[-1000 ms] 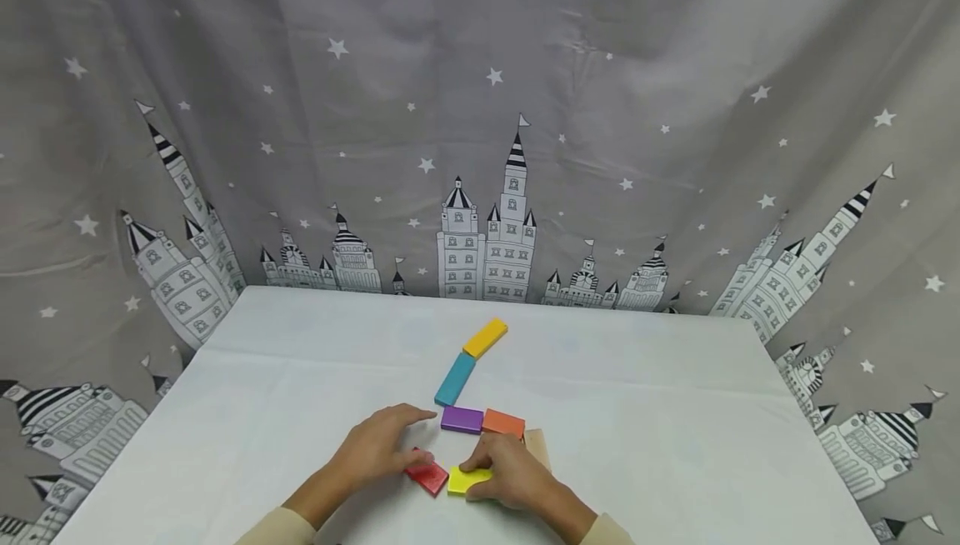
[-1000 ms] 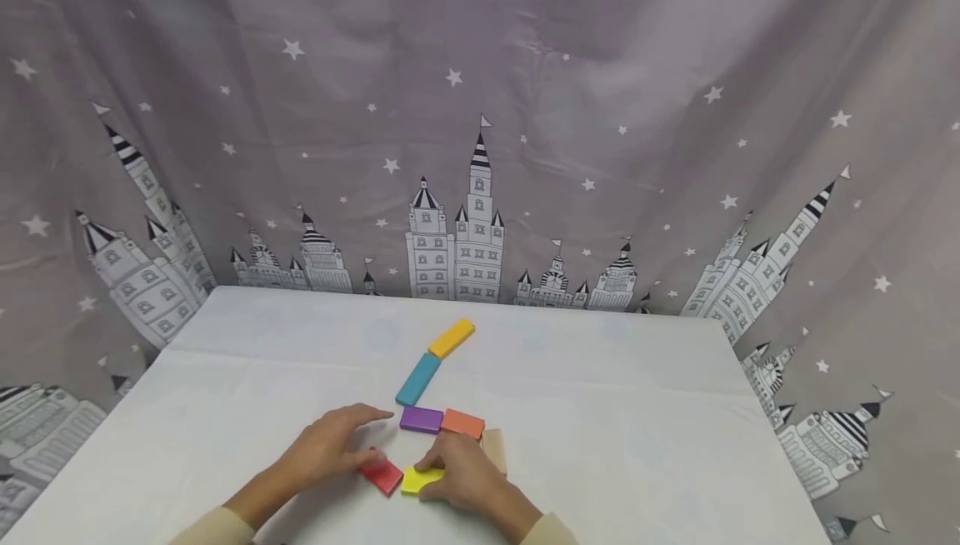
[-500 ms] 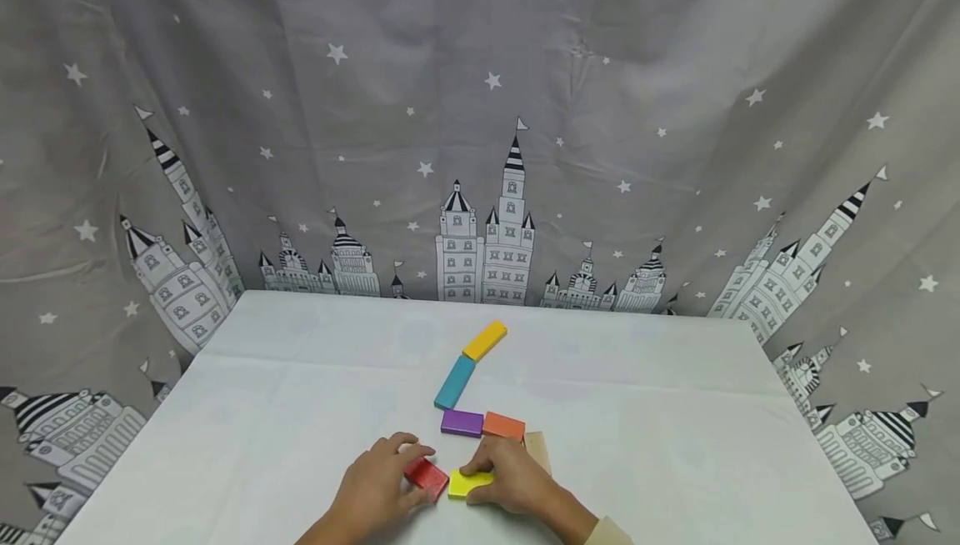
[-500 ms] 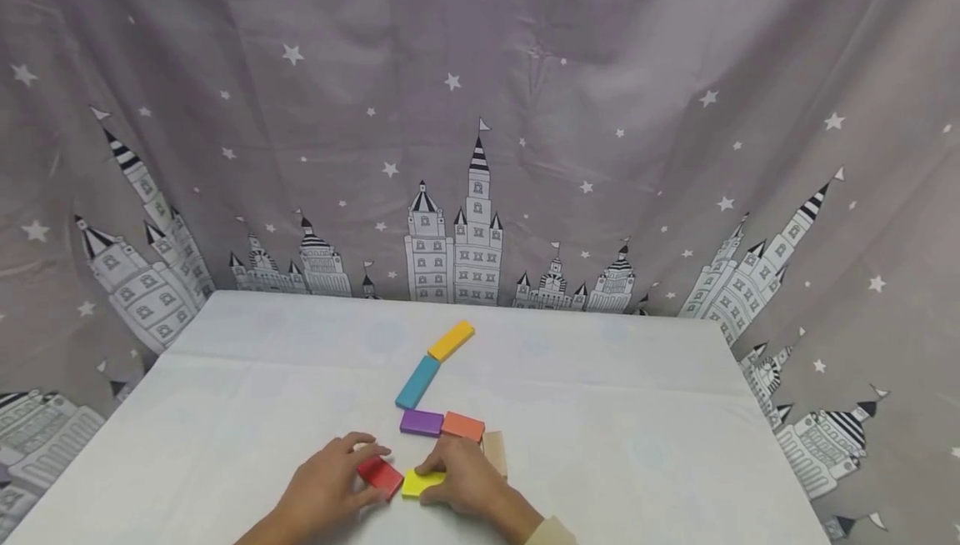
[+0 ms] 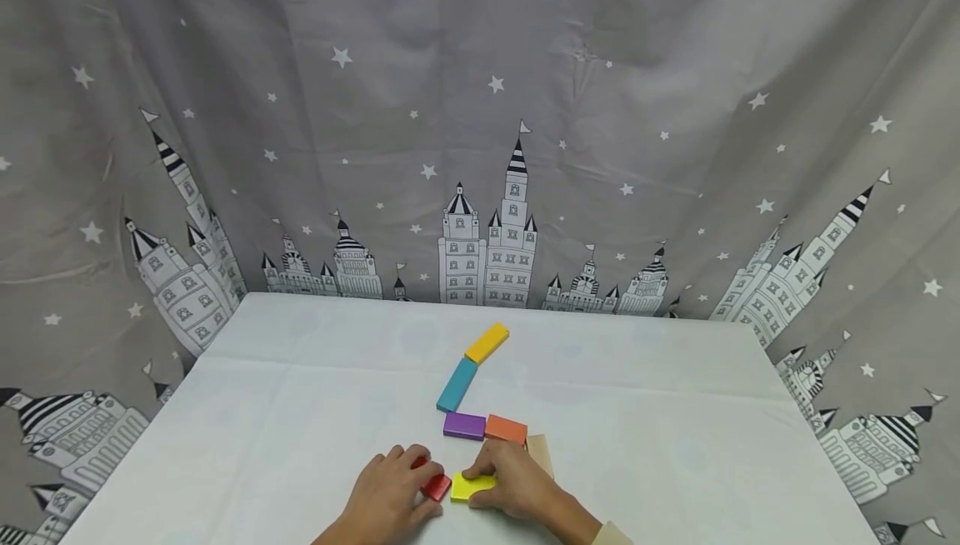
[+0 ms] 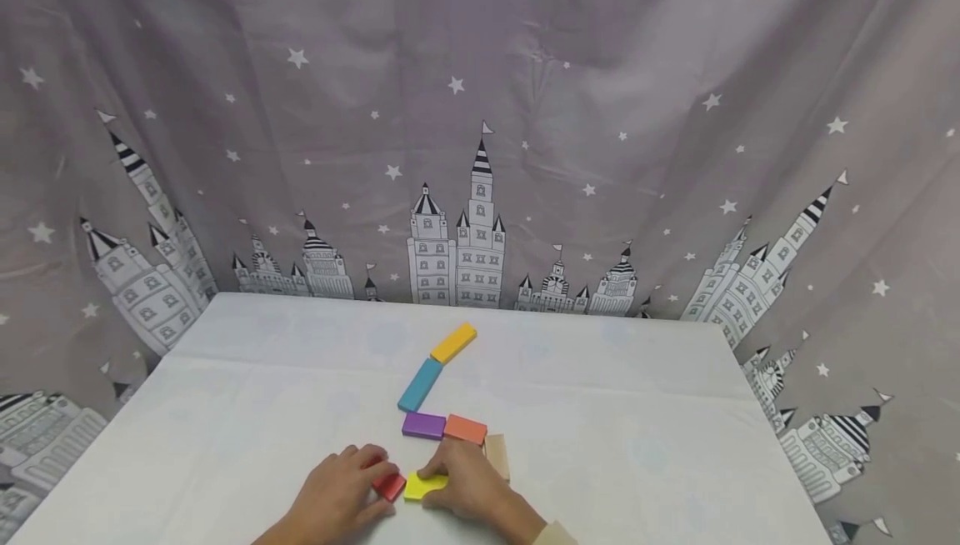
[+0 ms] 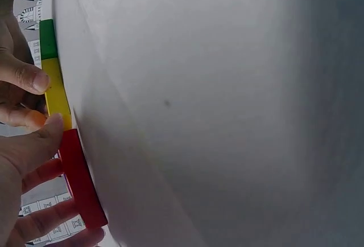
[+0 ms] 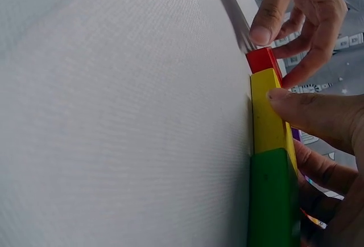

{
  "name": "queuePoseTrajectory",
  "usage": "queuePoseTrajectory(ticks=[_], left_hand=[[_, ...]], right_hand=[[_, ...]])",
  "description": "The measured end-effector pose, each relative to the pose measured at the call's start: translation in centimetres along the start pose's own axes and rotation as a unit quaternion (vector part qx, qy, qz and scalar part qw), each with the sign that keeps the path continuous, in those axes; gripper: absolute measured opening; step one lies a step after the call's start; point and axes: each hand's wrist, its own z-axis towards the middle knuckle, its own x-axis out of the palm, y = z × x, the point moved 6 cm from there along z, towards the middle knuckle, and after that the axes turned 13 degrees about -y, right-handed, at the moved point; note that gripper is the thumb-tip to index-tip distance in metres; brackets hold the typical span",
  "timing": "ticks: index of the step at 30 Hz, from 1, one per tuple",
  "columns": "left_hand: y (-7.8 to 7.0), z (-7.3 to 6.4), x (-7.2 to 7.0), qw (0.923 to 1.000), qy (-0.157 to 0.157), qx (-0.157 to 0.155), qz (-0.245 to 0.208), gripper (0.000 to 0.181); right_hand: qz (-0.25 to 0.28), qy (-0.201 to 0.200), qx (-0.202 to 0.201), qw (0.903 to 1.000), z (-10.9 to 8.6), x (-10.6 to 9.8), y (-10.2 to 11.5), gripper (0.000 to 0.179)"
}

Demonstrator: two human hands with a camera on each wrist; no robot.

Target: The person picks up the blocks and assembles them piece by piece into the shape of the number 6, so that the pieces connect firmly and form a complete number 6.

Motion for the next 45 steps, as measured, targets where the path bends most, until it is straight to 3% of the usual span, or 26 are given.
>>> queuePoseTrajectory(ticks=[9,16,20,25,33,45], left_hand=[[-0.1,0.2,-0.2,0.999,-0.039,0.019,0.003,0.035],[0.2,0.6,0.2,0.9998,-0.004,0.003,-0.018,0.029],[0.3,0.7,0.2,0.9992,0.002,0.013,-0.037,0.025],[0.7,0.9,-0.2,0.9982,0.003,0.045,-0.041,0.024],[1.4,1.2,-1.0,0.9903,-0.028,0.128,-0.047,0.02],[2.1,2.1,-1.2,0.9849,-0.003,0.166,-0.049,0.021]], right_hand=[[-0.007,-0.003,-0.024,0.9997,0.1,-0.2,0.1,0.029],[0.001,0.0,-0.007,1.0,-0.1,0.0,0.0,0.028],[0.0,0.0,-0.005,1.0,-0.1,0.0,0.0,0.028],[0.0,0.001,-0.001,1.0,-0.1,0.0,0.0,0.029],[-0.014,0.005,-0.006,0.9999,0.2,0.2,-0.1,0.029],[-0.028,0.005,-0.003,0.9996,0.2,0.1,-0.1,0.029]])
